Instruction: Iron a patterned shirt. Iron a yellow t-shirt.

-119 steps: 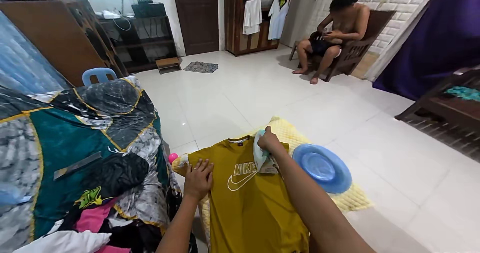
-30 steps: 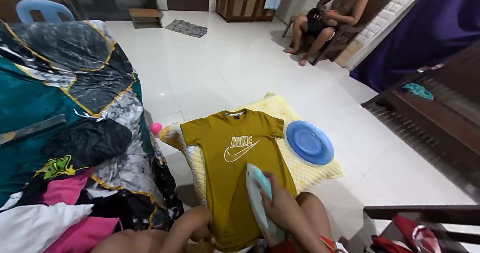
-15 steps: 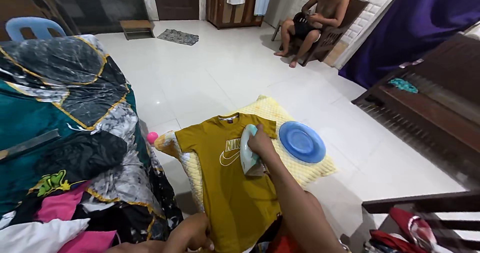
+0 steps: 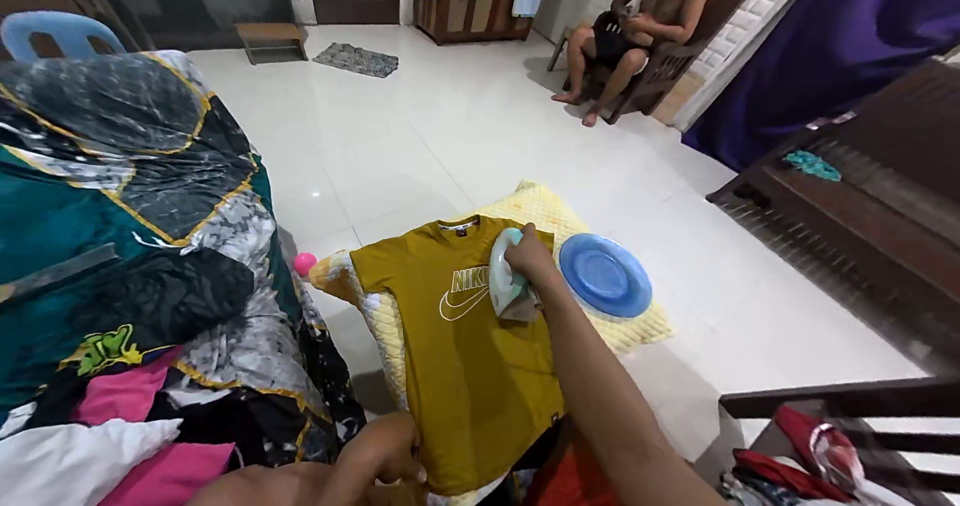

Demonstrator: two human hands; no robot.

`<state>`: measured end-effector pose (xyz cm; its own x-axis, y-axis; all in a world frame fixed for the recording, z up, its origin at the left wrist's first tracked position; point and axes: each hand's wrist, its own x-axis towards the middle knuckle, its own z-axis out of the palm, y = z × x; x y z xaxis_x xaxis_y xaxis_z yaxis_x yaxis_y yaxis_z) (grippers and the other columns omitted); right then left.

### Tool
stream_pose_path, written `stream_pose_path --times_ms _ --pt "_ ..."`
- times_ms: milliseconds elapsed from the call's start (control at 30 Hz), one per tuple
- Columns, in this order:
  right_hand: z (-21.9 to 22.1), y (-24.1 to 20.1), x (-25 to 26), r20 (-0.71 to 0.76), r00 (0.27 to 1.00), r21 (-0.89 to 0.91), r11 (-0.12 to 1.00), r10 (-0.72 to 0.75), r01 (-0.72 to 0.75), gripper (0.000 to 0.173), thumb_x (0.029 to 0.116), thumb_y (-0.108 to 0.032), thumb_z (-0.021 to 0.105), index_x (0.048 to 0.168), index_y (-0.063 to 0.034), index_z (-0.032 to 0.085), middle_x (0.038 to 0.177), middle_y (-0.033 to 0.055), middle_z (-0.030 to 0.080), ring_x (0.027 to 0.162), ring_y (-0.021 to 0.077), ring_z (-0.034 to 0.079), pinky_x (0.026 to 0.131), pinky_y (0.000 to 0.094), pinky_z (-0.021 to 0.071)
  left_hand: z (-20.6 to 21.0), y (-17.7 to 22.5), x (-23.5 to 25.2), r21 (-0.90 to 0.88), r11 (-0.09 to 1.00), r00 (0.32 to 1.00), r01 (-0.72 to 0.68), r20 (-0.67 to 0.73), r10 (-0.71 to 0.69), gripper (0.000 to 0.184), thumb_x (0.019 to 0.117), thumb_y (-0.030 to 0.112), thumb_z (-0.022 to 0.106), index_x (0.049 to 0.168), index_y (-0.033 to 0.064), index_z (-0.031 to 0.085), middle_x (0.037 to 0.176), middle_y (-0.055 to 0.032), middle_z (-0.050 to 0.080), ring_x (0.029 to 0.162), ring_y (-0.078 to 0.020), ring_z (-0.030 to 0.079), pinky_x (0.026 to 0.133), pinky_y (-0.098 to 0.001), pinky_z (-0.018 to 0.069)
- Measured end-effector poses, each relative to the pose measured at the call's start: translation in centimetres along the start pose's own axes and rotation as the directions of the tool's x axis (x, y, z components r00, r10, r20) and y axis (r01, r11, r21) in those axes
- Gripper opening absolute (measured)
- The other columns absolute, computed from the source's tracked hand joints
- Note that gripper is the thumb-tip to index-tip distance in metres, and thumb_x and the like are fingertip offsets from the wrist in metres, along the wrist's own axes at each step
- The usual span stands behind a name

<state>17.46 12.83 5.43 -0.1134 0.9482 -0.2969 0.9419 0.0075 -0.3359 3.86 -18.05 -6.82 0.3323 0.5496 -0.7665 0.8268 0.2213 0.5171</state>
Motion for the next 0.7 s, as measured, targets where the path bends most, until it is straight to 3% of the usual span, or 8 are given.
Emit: stream_pose_path --times_ms 100,200,367,533,600,700 --pt "-0.3 -0.4 1.8 0.003 0.999 -0.034 0.999 -0.036 0.036 0.071 0.0919 -0.027 0.065 0.152 -0.008 0.034 0.117 0.0262 0.068 0.11 0.044 0.068 0.089 0.0653 0.0538 0.0 0.1 -0.2 0.008 1.0 1.0 0.002 -0.011 -0.002 0.045 0.0946 0.046 0.071 0.103 0.0009 0.073 0.103 -0.0187 0.072 0.099 -0.037 0.068 0.09 -0.0627 0.0516" --pt "-0.5 0.0 -0.2 0.044 0.998 -0.068 0.996 -0.05 0.053 0.069 0.0952 -0.028 0.063 0.153 -0.0072 0.032 0.121 0.0254 0.067 0.113 0.0414 0.068 0.093 0.0624 0.0537 0.1 0.5 -0.4 0.034 0.999 1.0 0.022 -0.021 -0.022 0.043 0.0951 0.043 0.071 0.103 0.0004 0.073 0.105 -0.0194 0.072 0.101 -0.0381 0.068 0.091 -0.0637 0.0513" --pt "1.4 4.5 -8.5 0.125 0.986 -0.059 0.992 -0.107 0.115 0.066 0.0979 -0.029 0.059 0.156 -0.0135 0.031 0.113 0.0211 0.07 0.102 0.0386 0.071 0.085 0.0608 0.0572 0.0 1.4 -0.8 0.003 0.985 0.983 0.172 -0.066 -0.172 0.031 0.093 0.027 0.071 0.11 0.0005 0.072 0.112 -0.0203 0.072 0.109 -0.0409 0.067 0.093 -0.066 0.0508" --pt "2.3 9.2 -19.1 0.223 0.974 -0.1 0.993 -0.045 0.069 0.059 0.1034 -0.034 0.052 0.156 -0.0183 0.032 0.103 0.0169 0.072 0.092 0.0368 0.073 0.08 0.0581 0.0593 0.1 0.7 0.0 0.016 0.983 0.979 0.182 -0.095 -0.18 0.033 0.0967 0.035 0.063 0.108 0.0051 0.072 0.111 -0.0186 0.072 0.108 -0.0394 0.068 0.091 -0.0672 0.0515" --pt "2.5 10.7 -21.4 0.245 0.969 -0.097 0.993 -0.041 0.067 0.061 0.1031 -0.034 0.053 0.158 -0.0197 0.031 0.103 0.0163 0.072 0.092 0.0363 0.073 0.08 0.0576 0.0596 -0.5 0.7 -0.6 -0.01 0.962 0.955 0.272 -0.124 -0.271 0.033 0.098 0.034 0.059 0.111 0.006 0.071 0.114 -0.0187 0.071 0.111 -0.0396 0.067 0.092 -0.0671 0.0514" --pt "2.2 11.9 -22.2 0.28 0.959 -0.102 0.993 -0.036 0.067 0.063 0.1027 -0.034 0.053 0.16 -0.0217 0.029 0.103 0.0155 0.072 0.093 0.036 0.073 0.081 0.057 0.0595 -1.3 0.0 -1.0 -0.08 0.883 0.851 0.463 -0.237 -0.468 0.034 0.0968 0.035 0.058 0.116 0.01 0.071 0.118 -0.0172 0.071 0.112 -0.0388 0.068 0.09 -0.0662 0.0531"
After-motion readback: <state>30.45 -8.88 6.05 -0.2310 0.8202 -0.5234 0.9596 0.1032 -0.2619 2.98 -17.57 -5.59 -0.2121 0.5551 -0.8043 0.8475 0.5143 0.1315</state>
